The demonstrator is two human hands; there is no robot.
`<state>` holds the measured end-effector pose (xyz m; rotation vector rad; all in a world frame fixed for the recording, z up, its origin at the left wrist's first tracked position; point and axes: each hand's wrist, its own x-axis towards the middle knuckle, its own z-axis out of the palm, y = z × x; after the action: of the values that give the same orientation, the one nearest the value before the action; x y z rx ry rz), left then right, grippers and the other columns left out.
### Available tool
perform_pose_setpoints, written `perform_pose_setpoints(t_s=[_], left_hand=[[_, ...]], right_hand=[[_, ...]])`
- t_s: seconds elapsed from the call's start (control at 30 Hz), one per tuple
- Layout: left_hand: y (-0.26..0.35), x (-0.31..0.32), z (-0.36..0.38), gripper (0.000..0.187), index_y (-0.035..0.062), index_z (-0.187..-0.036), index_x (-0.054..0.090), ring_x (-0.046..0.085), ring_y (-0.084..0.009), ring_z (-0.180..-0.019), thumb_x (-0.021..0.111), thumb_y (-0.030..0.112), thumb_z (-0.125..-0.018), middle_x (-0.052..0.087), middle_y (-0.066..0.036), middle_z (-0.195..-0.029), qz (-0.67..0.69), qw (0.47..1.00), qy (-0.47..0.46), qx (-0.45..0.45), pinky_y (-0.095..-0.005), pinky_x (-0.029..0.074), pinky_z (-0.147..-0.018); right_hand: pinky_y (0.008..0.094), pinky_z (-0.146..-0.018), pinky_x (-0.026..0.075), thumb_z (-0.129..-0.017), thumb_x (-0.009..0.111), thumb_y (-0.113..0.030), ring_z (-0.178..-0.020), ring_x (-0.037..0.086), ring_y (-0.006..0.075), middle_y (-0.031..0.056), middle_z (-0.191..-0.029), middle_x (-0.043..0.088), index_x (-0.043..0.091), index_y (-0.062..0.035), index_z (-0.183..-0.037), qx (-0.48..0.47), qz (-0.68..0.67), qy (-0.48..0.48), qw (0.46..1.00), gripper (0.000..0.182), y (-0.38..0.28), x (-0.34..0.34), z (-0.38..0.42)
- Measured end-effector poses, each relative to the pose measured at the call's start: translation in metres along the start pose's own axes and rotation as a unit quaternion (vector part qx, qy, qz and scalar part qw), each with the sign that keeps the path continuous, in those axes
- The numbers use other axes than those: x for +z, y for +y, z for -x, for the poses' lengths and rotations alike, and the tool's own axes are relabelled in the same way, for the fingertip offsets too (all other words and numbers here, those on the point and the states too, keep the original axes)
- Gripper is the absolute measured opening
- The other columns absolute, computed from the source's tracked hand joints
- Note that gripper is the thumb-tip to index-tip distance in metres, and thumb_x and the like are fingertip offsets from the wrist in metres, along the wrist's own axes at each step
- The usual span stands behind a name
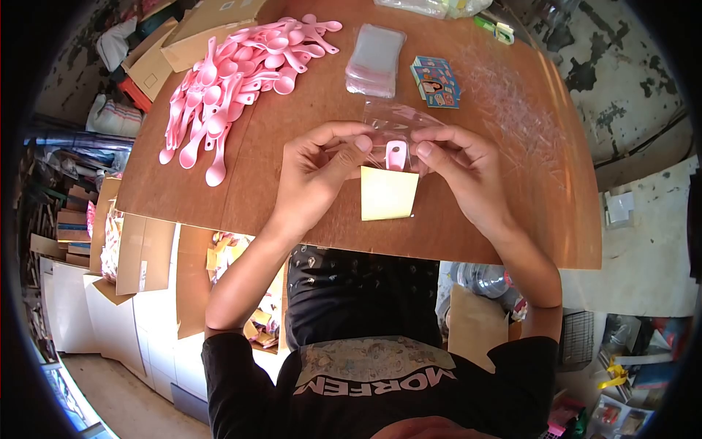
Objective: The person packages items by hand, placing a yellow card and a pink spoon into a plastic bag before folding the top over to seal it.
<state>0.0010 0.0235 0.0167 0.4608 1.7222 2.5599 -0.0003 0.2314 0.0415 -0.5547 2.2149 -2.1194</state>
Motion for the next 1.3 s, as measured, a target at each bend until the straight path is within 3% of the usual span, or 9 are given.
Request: perform_pose_setpoints(t_s=[0.37, 0.53, 0.6, 0.67, 0.73, 0.97, 1.07, 1.23, 1.3], left_hand=[[-0.009, -0.008, 0.003, 0.019, -0.0053, -0.106, 0.063, 0.065, -0.0119, -0.086, 0.061, 0.008, -0.092, 0.068, -0.01, -0.095, -0.097, 0.993, 0.004, 0.068, -0.0248, 0.055, -0.076], [-0.006, -0.016, 0.0, 0.019, -0.0043, -0.108, 0.063, 0.064, -0.0106, -0.086, 0.061, 0.007, -0.092, 0.068, -0.008, -0.096, -0.127, 0.987, -0.046, 0.084, -0.0238, 0.055, -0.075], [-0.001, -0.015, -0.001, 0.017, -0.0035, -0.106, 0.065, 0.064, -0.0103, -0.086, 0.061, 0.004, -0.091, 0.069, -0.008, -0.096, -0.144, 0.984, -0.054, 0.093, -0.0236, 0.054, -0.074], [-0.001, -0.017, -0.003, 0.015, -0.0027, -0.104, 0.066, 0.064, -0.01, -0.085, 0.061, 0.001, -0.09, 0.069, -0.008, -0.096, -0.16, 0.98, -0.062, 0.102, -0.0233, 0.053, -0.073], [-0.002, -0.026, -0.006, 0.015, -0.0037, -0.101, 0.067, 0.065, -0.0144, -0.088, 0.062, -0.004, -0.088, 0.068, -0.012, -0.099, -0.236, 0.953, -0.121, 0.145, -0.0252, 0.053, -0.075], [0.004, -0.023, -0.005, 0.016, -0.0025, -0.098, 0.068, 0.065, -0.0134, -0.084, 0.06, -0.006, -0.086, 0.069, -0.011, -0.092, -0.212, 0.964, -0.103, 0.121, -0.0252, 0.051, -0.07], [0.008, -0.021, -0.003, 0.015, -0.0058, -0.098, 0.066, 0.066, -0.018, -0.09, 0.066, -0.005, -0.084, 0.067, -0.014, -0.099, -0.208, 0.965, -0.121, 0.11, -0.0276, 0.054, -0.077], [0.003, -0.012, -0.003, 0.032, -0.0072, -0.102, 0.061, 0.067, -0.0215, -0.094, 0.074, -0.011, -0.074, 0.063, -0.015, -0.106, -0.144, 0.985, -0.082, 0.038, -0.0276, 0.057, -0.079], [0.006, -0.015, 0.002, 0.034, -0.007, -0.103, 0.06, 0.067, -0.0217, -0.094, 0.075, -0.011, -0.072, 0.062, -0.015, -0.106, -0.157, 0.985, -0.073, 0.024, -0.028, 0.058, -0.079]], right_hand=[[0.0246, -0.072, 0.054, -0.09, 0.063, -0.006, -0.084, 0.065, 0.0118, 0.009, -0.097, 0.068, 0.066, 0.0024, -0.104, -0.022, 0.004, -0.02, 1.0, 0.016, 0.005, -0.007, 0.001], [0.0252, -0.075, 0.053, -0.09, 0.061, -0.002, -0.086, 0.065, 0.0126, 0.0092, -0.096, 0.068, 0.067, 0.0026, -0.102, -0.018, 0.012, -0.035, 0.999, 0.014, 0.004, -0.013, 0.0], [0.0255, -0.076, 0.053, -0.089, 0.057, 0.005, -0.088, 0.064, 0.013, 0.0092, -0.097, 0.068, 0.068, 0.0026, -0.099, -0.082, 0.033, -0.076, 0.993, 0.015, 0.01, -0.018, -0.002], [0.0254, -0.076, 0.052, -0.088, 0.056, 0.007, -0.089, 0.064, 0.0132, 0.0093, -0.097, 0.067, 0.068, 0.0027, -0.099, -0.083, 0.028, -0.081, 0.993, 0.017, 0.01, -0.019, -0.002], [0.0254, -0.076, 0.052, -0.088, 0.054, 0.009, -0.09, 0.064, 0.0135, 0.0094, -0.098, 0.067, 0.068, 0.0027, -0.098, -0.084, 0.023, -0.085, 0.993, 0.019, 0.009, -0.02, -0.003], [0.0264, -0.077, 0.052, -0.087, 0.056, 0.007, -0.091, 0.064, 0.0151, 0.0119, -0.1, 0.066, 0.067, 0.0031, -0.1, -0.127, 0.054, -0.11, 0.984, 0.017, 0.004, -0.022, -0.005], [0.0268, -0.078, 0.053, -0.085, 0.061, 0.005, -0.091, 0.064, 0.0161, 0.0123, -0.101, 0.064, 0.066, 0.0031, -0.1, -0.149, 0.036, -0.111, 0.982, 0.016, 0.01, -0.02, -0.005], [0.0268, -0.077, 0.057, -0.076, 0.074, 0.004, -0.094, 0.065, 0.0157, 0.009, -0.108, 0.057, 0.059, 0.002, -0.102, -0.17, 0.079, -0.063, 0.98, 0.03, 0.02, -0.009, -0.003], [0.0269, -0.077, 0.057, -0.076, 0.074, 0.004, -0.092, 0.065, 0.0156, 0.0088, -0.108, 0.056, 0.059, 0.0016, -0.103, -0.142, 0.057, -0.075, 0.985, 0.031, 0.019, -0.007, 0.001]])
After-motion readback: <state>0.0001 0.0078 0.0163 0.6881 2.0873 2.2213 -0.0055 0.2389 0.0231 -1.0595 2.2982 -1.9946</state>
